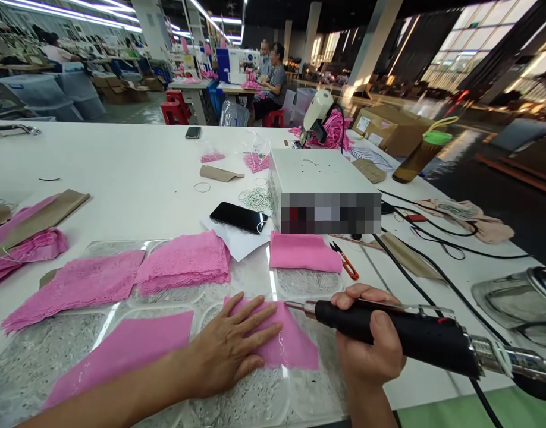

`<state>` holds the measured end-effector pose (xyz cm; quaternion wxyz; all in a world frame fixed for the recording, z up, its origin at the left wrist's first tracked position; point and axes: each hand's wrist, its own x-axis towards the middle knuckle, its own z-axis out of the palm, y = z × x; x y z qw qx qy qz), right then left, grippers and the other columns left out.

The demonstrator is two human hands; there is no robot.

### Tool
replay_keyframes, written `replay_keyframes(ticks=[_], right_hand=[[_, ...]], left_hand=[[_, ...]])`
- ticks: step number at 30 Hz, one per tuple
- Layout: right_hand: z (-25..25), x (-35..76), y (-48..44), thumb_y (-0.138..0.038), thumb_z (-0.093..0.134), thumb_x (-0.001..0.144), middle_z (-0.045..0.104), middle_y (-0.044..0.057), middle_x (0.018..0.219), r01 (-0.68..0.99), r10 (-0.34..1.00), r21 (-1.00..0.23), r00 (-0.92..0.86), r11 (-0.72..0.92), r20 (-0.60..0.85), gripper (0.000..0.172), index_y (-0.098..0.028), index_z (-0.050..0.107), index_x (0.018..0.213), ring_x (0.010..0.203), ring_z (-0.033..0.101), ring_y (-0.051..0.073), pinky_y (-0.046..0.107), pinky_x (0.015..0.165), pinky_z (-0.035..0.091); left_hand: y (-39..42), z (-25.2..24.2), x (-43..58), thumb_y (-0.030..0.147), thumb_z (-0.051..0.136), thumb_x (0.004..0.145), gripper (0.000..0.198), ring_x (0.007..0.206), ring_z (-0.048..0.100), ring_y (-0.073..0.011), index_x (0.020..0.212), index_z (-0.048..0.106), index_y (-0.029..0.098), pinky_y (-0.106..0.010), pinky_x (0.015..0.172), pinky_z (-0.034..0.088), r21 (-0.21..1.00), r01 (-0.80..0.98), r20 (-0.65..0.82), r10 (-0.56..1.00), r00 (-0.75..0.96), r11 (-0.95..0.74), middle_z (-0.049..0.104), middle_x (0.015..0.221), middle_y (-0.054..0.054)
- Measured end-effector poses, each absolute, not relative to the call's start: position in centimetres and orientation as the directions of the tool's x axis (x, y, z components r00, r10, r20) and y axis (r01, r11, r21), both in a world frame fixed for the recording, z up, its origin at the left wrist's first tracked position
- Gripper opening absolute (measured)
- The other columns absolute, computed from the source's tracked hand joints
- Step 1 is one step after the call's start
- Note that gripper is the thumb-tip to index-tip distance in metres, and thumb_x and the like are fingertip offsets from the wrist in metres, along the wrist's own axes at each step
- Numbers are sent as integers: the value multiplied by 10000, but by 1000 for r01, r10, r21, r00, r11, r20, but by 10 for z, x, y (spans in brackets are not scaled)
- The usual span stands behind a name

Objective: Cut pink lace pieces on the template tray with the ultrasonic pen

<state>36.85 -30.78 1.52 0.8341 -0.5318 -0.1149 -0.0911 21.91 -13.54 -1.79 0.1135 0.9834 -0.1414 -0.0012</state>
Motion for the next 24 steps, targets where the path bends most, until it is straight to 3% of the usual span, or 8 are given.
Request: replay_keyframes(ticks=[9,24], right_hand=[[15,368,-305,-280,525,678,540,-12,717,238,-47,-862,969,447,244,97,-205,563,728,538,517,112,295,532,488],[13,370,-306,-321,596,622,569,-11,663,255,-59,-843,964,474,258,142,-196,587,689,507,525,115,300,493,502]], left_hand=[[-136,-19,219,443,446,1018,527,1463,279,-288,1500,343,256,-524,1198,195,204,-285,30,-285,958,-937,266,1585,-19],[-134,-25,218,475,360,1038,519,1475,257,-247,1513,314,271,-480,1214,161,170,-295,86,-284,955,-940,258,1593,-6]])
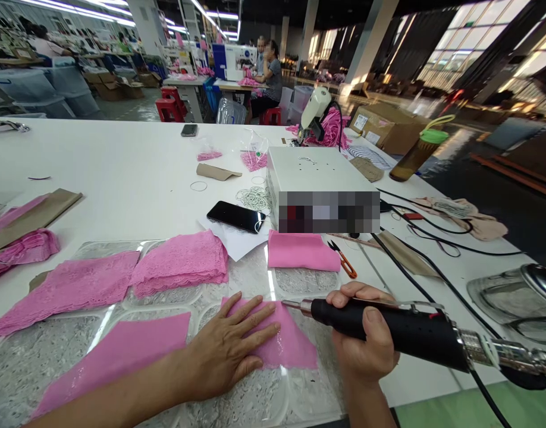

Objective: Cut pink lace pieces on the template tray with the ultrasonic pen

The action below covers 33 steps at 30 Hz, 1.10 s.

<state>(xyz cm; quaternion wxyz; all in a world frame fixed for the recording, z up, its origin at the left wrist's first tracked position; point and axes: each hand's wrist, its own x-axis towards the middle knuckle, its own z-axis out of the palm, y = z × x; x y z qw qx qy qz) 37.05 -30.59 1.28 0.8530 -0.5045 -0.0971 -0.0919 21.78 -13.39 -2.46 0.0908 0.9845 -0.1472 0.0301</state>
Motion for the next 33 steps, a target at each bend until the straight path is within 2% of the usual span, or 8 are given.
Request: replay_keyframes(ticks=[5,9,12,15,21,26,33], right_hand=[[12,370,-306,-298,613,650,584,-13,671,258,-32,-850,961,459,275,112,-198,572,681,522,538,118,319,522,521],[12,370,-305,-288,618,635,588,-11,667,252,-46,-845,964,472,262,113,-194,579,683,519,536,114,306,514,518],[15,370,-306,-290,607,633,576,-7,666,270,-73,-831,960,486,269,118,-189,585,688,517,531,110,294,503,508],[18,367,-307,-292,597,638,568,-4,672,281,-71,-824,956,493,283,119,-188,589,695,520,531,112,296,500,502],[22,357,-299,-283,608,635,585,-3,698,230,-6,-830,965,509,263,119,-191,601,709,525,535,112,313,515,519],[22,353,-289,-274,610,652,582,-7,719,236,12,-833,960,500,279,103,-192,599,714,529,535,107,307,514,522],[19,352,-285,-285,614,660,582,-4,731,249,32,-841,953,481,300,117,-189,603,725,540,543,110,313,526,528]], left_hand=[[-133,-24,218,479,364,1035,515,1469,273,-252,1506,335,271,-486,1210,186,194,-292,91,-279,956,-937,282,1585,-4],[-134,-22,218,489,409,1018,541,1460,291,-281,1506,331,269,-510,1179,263,170,-296,81,-286,955,-940,265,1591,-25],[-133,-17,217,521,435,998,607,1459,279,-321,1509,326,213,-526,1151,309,136,-306,114,-292,950,-942,256,1590,-81],[-129,-10,209,524,386,1012,614,1462,270,-319,1508,321,168,-505,1154,317,104,-293,151,-276,949,-950,264,1586,-102],[-114,-6,174,469,378,1032,575,1444,323,-284,1516,297,169,-474,1180,277,40,-200,168,-191,967,-979,337,1562,-79],[-111,-17,161,465,404,1025,606,1446,319,-274,1531,261,164,-488,1200,223,37,-149,198,-139,970,-988,386,1540,-68],[-113,-25,159,482,400,1019,604,1464,277,-284,1533,267,193,-531,1213,128,42,-126,218,-114,969,-991,346,1564,-68]])
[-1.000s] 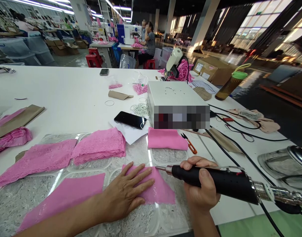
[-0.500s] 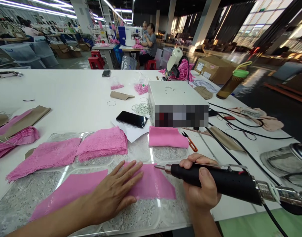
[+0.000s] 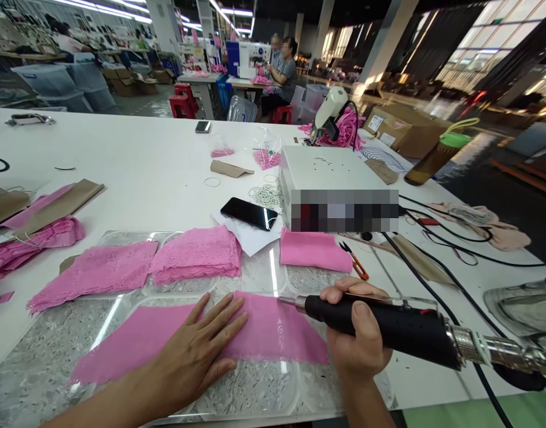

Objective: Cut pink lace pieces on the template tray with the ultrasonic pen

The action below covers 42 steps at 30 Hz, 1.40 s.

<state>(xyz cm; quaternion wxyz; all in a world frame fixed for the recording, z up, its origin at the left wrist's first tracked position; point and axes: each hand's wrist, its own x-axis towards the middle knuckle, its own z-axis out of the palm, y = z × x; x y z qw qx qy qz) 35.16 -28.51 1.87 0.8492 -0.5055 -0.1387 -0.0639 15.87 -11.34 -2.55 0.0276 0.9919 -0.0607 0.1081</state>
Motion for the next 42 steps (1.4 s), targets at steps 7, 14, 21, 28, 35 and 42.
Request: replay_keyframes(ticks=[7,14,21,28,35,42], right_hand=[[18,350,-279,-274,632,631,601,-4,699,250,23,-846,955,471,294,113,-189,597,697,523,540,113,305,509,528],[21,349,-279,-268,634,643,590,-4,691,240,50,-862,955,447,293,99,-192,594,691,534,539,116,312,522,531],[24,338,-267,-280,638,646,587,-4,717,207,74,-863,960,461,270,123,-192,597,720,538,530,116,329,519,529],[23,335,-258,-294,640,694,580,-2,754,227,117,-860,943,457,311,125,-191,591,747,568,545,119,340,538,534],[19,334,-256,-272,645,697,604,0,749,220,148,-863,937,455,317,108,-193,580,732,566,551,122,348,552,543],[31,357,-282,-328,593,662,552,-3,710,284,-18,-822,948,493,317,145,-188,577,701,518,517,104,298,493,493]], left_hand=[[-113,-27,154,469,429,1012,591,1468,263,-287,1518,309,188,-535,1218,80,45,-112,212,-100,972,-993,371,1552,-76],[-114,-24,152,479,482,990,595,1451,301,-300,1494,354,189,-535,1214,108,62,-97,186,-84,979,-993,358,1558,-80],[-115,-20,151,494,494,982,583,1441,320,-299,1467,399,184,-523,1220,74,32,-96,210,-87,974,-995,378,1549,-61],[-114,-16,149,494,509,976,565,1434,337,-294,1444,433,186,-528,1222,31,21,-104,224,-97,970,-994,391,1542,-55],[-114,-16,150,499,507,974,558,1435,337,-300,1442,442,202,-562,1216,53,32,-95,194,-87,977,-995,397,1537,-64],[-114,-22,150,422,425,1020,494,1472,264,-259,1468,418,215,-528,1231,22,28,-140,311,-125,942,-990,448,1508,-39]])
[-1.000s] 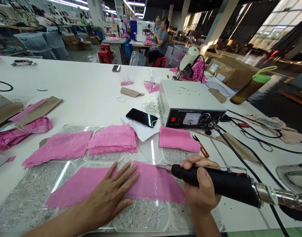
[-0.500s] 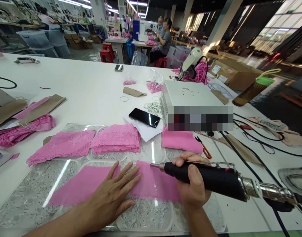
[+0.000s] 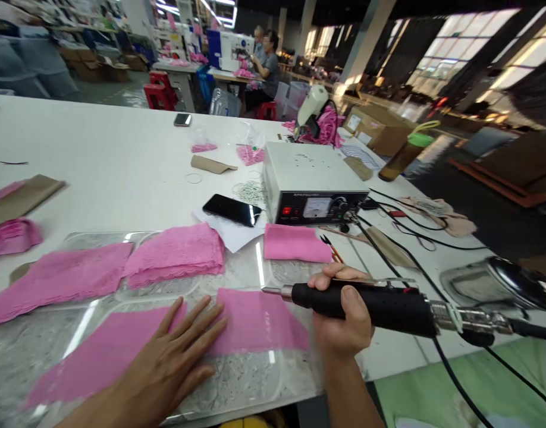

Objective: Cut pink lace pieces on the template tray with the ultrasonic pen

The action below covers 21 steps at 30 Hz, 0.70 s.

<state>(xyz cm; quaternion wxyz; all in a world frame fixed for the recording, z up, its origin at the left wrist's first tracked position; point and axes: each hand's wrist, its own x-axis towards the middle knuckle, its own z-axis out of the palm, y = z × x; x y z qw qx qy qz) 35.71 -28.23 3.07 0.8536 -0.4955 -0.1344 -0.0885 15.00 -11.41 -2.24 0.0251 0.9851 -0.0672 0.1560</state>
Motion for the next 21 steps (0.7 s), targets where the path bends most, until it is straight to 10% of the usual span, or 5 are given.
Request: replay_keyframes(ticks=[7,21], right_hand=[[25,370,-339,-310,566,543,542,-6,623,284,-186,-855,957,434,223,135,-185,559,593,468,493,103,282,439,466],[18,365,-325,-301,568,597,562,0,645,275,-114,-836,961,475,251,123,-184,589,630,479,515,115,304,454,483]], left_hand=[[-141,-6,170,375,517,989,518,1456,304,-260,1464,420,194,-523,1235,99,139,-304,216,-271,938,-942,431,1516,-40],[-157,-1,182,375,566,965,601,1462,284,-260,1492,359,174,-514,1220,192,236,-329,107,-311,944,-915,385,1537,-65]])
